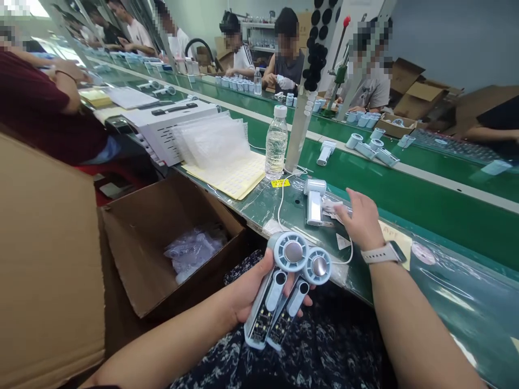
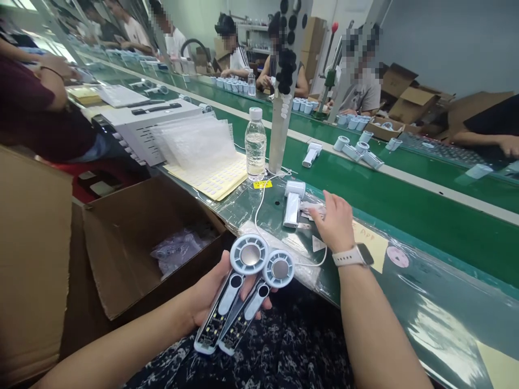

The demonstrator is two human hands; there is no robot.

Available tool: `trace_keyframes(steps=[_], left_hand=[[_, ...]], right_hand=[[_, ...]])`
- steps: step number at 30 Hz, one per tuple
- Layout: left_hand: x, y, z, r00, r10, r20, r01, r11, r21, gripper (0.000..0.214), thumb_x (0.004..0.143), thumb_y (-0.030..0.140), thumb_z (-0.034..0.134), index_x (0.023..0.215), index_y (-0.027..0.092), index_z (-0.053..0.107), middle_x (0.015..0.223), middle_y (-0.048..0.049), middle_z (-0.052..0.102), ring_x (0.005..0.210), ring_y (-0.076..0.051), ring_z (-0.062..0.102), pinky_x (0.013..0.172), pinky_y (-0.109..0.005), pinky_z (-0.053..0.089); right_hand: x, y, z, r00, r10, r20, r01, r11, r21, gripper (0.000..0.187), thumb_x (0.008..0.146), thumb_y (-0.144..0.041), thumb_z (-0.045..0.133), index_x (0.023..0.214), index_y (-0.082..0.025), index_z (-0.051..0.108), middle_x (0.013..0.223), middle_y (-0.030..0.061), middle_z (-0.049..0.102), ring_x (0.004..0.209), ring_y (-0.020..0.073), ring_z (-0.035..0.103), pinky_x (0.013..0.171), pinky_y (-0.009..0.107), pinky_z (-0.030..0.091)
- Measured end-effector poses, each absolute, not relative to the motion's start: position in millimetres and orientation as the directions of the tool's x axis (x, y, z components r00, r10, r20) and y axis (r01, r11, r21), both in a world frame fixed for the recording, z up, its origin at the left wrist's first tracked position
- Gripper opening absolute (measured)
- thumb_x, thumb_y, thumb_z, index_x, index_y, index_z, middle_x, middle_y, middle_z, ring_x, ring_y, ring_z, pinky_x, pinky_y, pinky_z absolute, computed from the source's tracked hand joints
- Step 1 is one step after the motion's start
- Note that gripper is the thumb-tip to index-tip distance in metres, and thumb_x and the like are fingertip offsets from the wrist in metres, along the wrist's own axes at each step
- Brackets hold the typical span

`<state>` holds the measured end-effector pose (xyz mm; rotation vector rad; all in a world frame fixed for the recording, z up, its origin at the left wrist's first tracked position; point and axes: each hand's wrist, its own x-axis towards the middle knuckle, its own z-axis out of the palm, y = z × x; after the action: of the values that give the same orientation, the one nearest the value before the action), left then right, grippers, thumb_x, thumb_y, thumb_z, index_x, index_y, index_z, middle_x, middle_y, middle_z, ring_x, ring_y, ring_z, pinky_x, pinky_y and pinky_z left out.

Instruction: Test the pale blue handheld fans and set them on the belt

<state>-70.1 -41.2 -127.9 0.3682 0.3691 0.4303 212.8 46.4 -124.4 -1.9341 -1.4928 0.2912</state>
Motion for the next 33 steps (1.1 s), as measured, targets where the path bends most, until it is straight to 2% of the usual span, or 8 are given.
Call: trace_keyframes(steps=[4, 7, 10, 14, 22, 25, 27, 33], left_hand=[[-75, -37, -121, 0.761, 0.608, -0.228, -0.456, 0.751, 0.479, 0.067, 0.074, 0.077, 0.06, 0.069, 0.01, 0.065, 0.104, -0.0149, 0.068, 0.099, -0.026, 0.066, 0.085, -0.032, 0.056], [-76, -30, -114, 0.737, 0.656, -0.163, -0.506, 0.695, 0.51, 0.066, 0.074, 0.076, 0.062, 0.072, 0.01, 0.067, 0.096, -0.0134, 0.068, 0.1, -0.026, 0.066, 0.086, -0.032, 0.056], [-73, -25, -108, 0.748, 0.659, -0.077, -0.529, 0.662, 0.531, 0.066, 0.071, 0.076, 0.065, 0.074, 0.011, 0.068, 0.099, -0.0132, 0.069, 0.099, -0.025, 0.066, 0.088, -0.031, 0.056], [-66, -23, -100, 0.737, 0.676, -0.02, -0.555, 0.621, 0.554, 0.063, 0.07, 0.075, 0.067, 0.075, 0.012, 0.07, 0.099, -0.0117, 0.068, 0.101, -0.024, 0.065, 0.09, -0.031, 0.055], [-68, -26, -100, 0.6, 0.798, 0.06, -0.658, 0.449, 0.605, 0.062, 0.065, 0.077, 0.069, 0.076, 0.016, 0.07, 0.1, -0.0107, 0.073, 0.092, -0.025, 0.069, 0.087, -0.036, 0.055], [-71, -20, -98, 0.517, 0.856, 0.025, -0.681, 0.393, 0.618, 0.061, 0.064, 0.077, 0.069, 0.078, 0.017, 0.069, 0.1, -0.0108, 0.073, 0.094, -0.028, 0.07, 0.084, -0.039, 0.055], [-72, -15, -94, 0.452, 0.892, 0.007, -0.699, 0.349, 0.624, 0.063, 0.062, 0.079, 0.07, 0.077, 0.018, 0.067, 0.1, -0.0104, 0.073, 0.097, -0.03, 0.069, 0.085, -0.041, 0.055], [-60, -9, -80, 0.289, 0.956, 0.043, -0.764, 0.203, 0.613, 0.065, 0.056, 0.082, 0.069, 0.067, 0.018, 0.063, 0.114, -0.0087, 0.07, 0.114, -0.031, 0.063, 0.09, -0.04, 0.055]], right_hand=[[224, 16, -133, 0.464, 0.871, 0.162, 0.841, -0.376, -0.388, 0.032, 0.09, -0.041, 0.039, 0.081, -0.018, 0.059, 0.086, 0.0172, 0.064, 0.086, 0.0333, 0.06, 0.074, 0.046, 0.045], [222, -6, -142, 0.403, 0.914, 0.041, 0.876, -0.372, -0.308, 0.026, 0.086, -0.033, 0.048, 0.062, -0.023, 0.044, 0.068, 0.0088, 0.055, 0.064, 0.025, 0.053, 0.059, 0.037, 0.036], [208, -16, -152, 0.314, 0.949, 0.027, 0.914, -0.294, -0.278, 0.024, 0.088, -0.027, 0.045, 0.065, -0.024, 0.039, 0.075, 0.0069, 0.054, 0.069, 0.023, 0.052, 0.059, 0.034, 0.032], [193, -17, -157, 0.264, 0.963, 0.049, 0.929, -0.24, -0.281, 0.026, 0.091, -0.037, 0.047, 0.071, -0.024, 0.038, 0.078, 0.0067, 0.052, 0.075, 0.0254, 0.053, 0.061, 0.034, 0.033], [170, -32, -148, 0.245, 0.965, 0.096, 0.859, -0.17, -0.483, 0.014, 0.092, -0.031, 0.039, 0.082, -0.022, 0.042, 0.082, 0.0095, 0.06, 0.073, 0.0248, 0.059, 0.065, 0.035, 0.042], [145, -56, -132, 0.218, 0.975, -0.036, 0.575, -0.159, -0.803, 0.024, 0.095, -0.043, 0.04, 0.098, -0.021, 0.049, 0.075, 0.0049, 0.065, 0.066, 0.0208, 0.063, 0.064, 0.032, 0.048], [126, -73, -119, 0.049, 0.99, -0.135, 0.295, -0.144, -0.945, 0.031, 0.092, -0.048, 0.05, 0.102, -0.02, 0.056, 0.07, 0.0023, 0.066, 0.066, 0.0197, 0.064, 0.067, 0.031, 0.05], [86, -94, -95, -0.218, 0.968, -0.125, 0.188, -0.084, -0.978, 0.027, 0.089, -0.042, 0.058, 0.078, -0.02, 0.069, 0.062, 0.0004, 0.063, 0.059, 0.0157, 0.057, 0.058, 0.026, 0.041]])
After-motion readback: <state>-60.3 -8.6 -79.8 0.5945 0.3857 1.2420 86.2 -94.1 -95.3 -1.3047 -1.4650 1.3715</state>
